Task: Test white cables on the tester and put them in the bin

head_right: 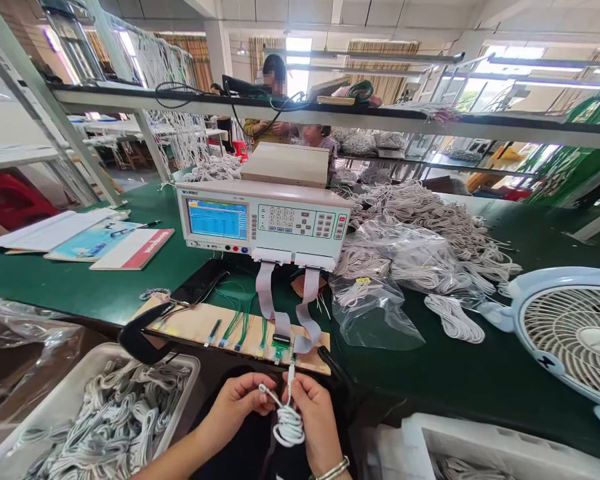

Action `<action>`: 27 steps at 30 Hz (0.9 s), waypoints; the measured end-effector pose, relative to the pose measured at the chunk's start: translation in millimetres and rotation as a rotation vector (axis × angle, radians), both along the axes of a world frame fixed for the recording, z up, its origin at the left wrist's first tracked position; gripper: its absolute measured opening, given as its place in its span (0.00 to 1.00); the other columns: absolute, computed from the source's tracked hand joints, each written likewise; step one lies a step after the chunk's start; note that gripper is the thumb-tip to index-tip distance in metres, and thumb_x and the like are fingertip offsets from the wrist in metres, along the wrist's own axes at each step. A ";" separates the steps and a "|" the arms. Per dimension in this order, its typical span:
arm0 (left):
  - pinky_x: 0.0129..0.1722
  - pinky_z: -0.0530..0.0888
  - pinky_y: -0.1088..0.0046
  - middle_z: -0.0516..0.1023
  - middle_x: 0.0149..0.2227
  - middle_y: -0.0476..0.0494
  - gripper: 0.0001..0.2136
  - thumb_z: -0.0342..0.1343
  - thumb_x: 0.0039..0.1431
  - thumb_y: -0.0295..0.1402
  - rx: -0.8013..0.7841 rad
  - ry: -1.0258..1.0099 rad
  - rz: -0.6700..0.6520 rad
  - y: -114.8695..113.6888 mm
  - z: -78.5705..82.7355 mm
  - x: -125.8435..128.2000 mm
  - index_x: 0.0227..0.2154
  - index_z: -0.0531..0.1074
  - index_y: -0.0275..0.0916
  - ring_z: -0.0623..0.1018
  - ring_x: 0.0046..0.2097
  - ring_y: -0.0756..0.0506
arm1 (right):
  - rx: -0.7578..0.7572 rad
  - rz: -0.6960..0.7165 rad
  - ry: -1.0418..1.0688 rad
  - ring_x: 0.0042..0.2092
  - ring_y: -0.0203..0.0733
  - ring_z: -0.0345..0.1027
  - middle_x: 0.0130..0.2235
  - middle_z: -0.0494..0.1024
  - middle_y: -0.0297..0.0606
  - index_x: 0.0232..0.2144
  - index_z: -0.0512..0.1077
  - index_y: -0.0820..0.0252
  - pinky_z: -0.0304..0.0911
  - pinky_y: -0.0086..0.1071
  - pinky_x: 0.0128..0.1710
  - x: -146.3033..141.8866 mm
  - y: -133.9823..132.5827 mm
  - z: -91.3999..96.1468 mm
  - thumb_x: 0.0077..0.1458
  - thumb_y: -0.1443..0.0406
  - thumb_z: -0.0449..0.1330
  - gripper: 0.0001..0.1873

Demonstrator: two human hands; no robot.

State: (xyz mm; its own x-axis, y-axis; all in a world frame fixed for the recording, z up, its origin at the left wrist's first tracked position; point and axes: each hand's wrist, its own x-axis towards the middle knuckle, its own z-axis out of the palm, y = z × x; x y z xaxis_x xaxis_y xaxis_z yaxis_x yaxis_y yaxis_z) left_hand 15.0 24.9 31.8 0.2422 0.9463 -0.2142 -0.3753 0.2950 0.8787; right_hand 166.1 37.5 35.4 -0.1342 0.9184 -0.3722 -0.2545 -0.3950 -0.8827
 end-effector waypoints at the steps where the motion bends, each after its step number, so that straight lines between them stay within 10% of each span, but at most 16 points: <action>1: 0.29 0.68 0.73 0.74 0.25 0.44 0.12 0.56 0.45 0.35 -0.015 -0.001 0.005 0.2 2.0 -2.2 0.31 0.70 0.32 0.72 0.27 0.50 | -0.016 -0.022 0.055 0.17 0.28 0.52 0.19 0.67 0.29 0.31 0.72 0.64 0.47 0.24 0.16 -2.1 0.0 -0.1 0.43 0.59 0.59 0.14; 12: 0.19 0.61 0.81 0.70 0.19 0.48 0.14 0.59 0.38 0.40 -0.265 -0.007 0.127 9.5 8.3 20.1 0.18 0.64 0.34 0.65 0.19 0.56 | 0.130 0.060 -0.183 0.25 0.36 0.63 0.22 0.73 0.32 0.33 0.71 0.63 0.58 0.27 0.24 8.9 -4.7 10.0 0.42 0.60 0.60 0.14; 27: 0.18 0.59 0.82 0.66 0.16 0.51 0.12 0.61 0.38 0.36 -0.240 -0.304 0.351 3.7 2.8 36.6 0.19 0.66 0.32 0.61 0.16 0.58 | 0.109 0.040 -0.184 0.15 0.27 0.49 0.16 0.63 0.26 0.31 0.68 0.63 0.48 0.21 0.11 -1.8 -9.1 -3.5 0.47 0.55 0.54 0.16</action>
State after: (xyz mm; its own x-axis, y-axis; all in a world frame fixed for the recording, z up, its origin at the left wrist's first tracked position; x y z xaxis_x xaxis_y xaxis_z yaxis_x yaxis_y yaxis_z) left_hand 51.6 28.6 34.6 0.0041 0.9144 -0.4047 -0.7153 0.2855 0.6378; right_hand 164.3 28.3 31.9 -0.1108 0.9497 -0.2929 -0.0715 -0.3015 -0.9508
